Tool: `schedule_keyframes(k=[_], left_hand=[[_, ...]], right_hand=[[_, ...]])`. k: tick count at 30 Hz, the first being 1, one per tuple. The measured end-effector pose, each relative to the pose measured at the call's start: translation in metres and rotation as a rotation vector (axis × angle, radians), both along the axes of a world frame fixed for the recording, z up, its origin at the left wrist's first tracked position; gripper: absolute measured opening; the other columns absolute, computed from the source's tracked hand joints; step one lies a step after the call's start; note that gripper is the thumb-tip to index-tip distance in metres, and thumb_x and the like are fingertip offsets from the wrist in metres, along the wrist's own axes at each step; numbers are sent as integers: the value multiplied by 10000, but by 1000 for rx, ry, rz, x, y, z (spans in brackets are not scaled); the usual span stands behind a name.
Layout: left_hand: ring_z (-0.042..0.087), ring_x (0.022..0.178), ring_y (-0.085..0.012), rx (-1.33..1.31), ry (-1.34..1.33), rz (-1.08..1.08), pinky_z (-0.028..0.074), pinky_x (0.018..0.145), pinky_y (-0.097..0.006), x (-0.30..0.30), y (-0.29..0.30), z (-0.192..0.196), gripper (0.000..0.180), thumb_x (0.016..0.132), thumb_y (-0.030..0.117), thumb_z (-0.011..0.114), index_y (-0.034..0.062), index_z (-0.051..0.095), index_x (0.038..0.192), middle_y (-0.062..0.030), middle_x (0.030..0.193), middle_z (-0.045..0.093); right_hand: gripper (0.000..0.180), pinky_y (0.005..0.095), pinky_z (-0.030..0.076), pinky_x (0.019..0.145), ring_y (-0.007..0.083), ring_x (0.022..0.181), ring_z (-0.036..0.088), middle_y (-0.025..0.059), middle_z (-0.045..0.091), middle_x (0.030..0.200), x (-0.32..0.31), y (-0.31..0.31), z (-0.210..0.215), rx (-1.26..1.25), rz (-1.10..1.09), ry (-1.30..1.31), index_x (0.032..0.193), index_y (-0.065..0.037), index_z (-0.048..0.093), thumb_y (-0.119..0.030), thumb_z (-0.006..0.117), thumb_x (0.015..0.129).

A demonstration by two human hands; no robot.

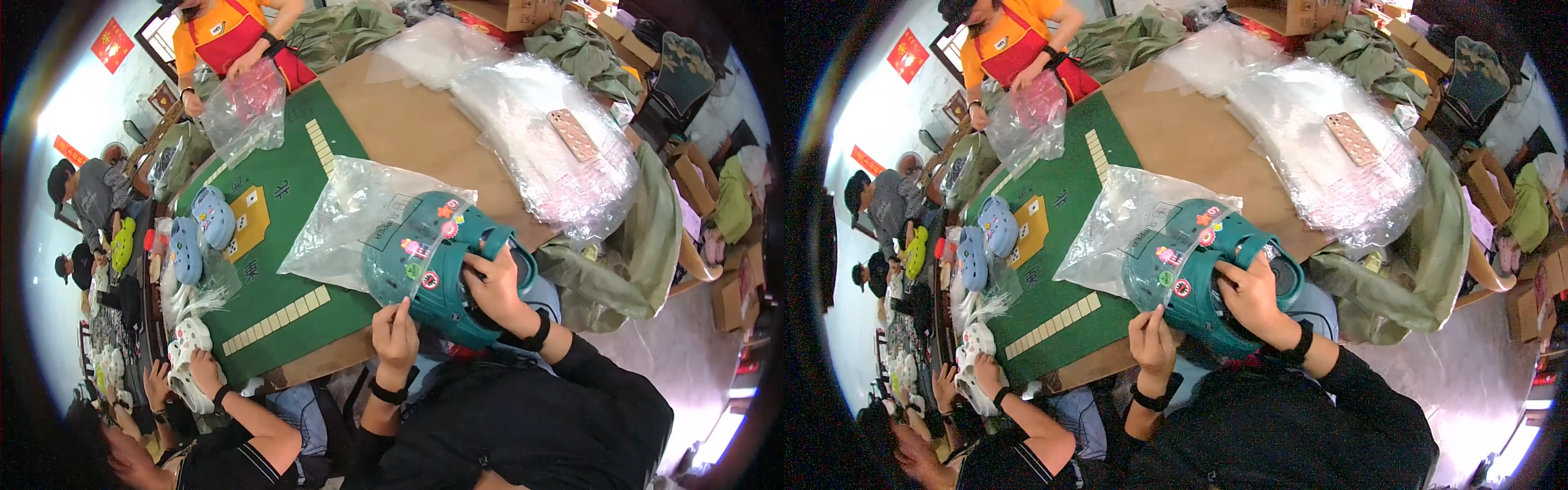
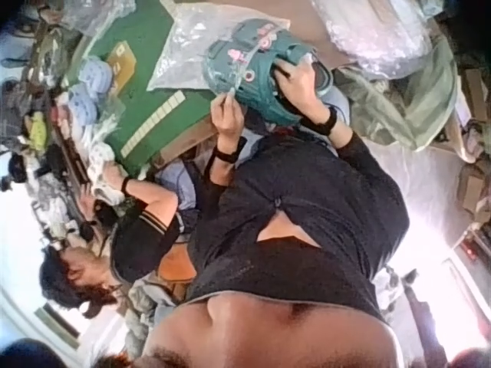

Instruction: The recorder is bagging pairs of clogs and arranging them on a table in a shoe manufacturing facility.

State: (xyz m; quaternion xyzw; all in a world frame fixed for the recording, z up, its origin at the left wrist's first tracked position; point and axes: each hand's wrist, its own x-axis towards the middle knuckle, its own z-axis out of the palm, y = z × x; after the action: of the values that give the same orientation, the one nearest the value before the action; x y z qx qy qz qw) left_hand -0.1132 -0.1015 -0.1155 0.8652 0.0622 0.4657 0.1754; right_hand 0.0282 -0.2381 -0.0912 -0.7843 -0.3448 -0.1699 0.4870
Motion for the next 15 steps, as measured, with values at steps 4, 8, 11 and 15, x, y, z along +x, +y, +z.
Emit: schedule_keyframes(k=[4,8,11,15], left_hand=[[565,754,-268,76,130,-154,476,643,-331,3,-12,2,312,793,-123,569,-58,604,1097,-165,918,557],[564,809,-275,-84,70,11,474,700,-332,6,-4,-4,298,809,-110,566,-42,614,1094,-165,920,555],[562,837,-283,-129,41,86,471,725,-340,10,12,-3,260,836,-89,538,-40,615,1079,-169,932,551],[572,822,-312,-118,56,70,476,713,-364,13,31,1,250,840,-82,535,-36,604,1076,-181,938,549]], right_hand=[[265,412,457,757,364,884,552,168,575,923,-1,11,1,1,-38,-19,880,-40,687,7,694,620],[281,405,465,744,352,873,558,164,579,921,-8,18,3,9,-28,-98,887,-58,694,4,694,613],[334,397,469,746,336,862,564,154,594,937,-16,26,6,14,-3,-229,940,-82,690,-5,679,616],[366,401,437,817,336,912,546,153,590,987,-14,34,-17,-62,61,-204,1016,-101,674,-34,663,655]])
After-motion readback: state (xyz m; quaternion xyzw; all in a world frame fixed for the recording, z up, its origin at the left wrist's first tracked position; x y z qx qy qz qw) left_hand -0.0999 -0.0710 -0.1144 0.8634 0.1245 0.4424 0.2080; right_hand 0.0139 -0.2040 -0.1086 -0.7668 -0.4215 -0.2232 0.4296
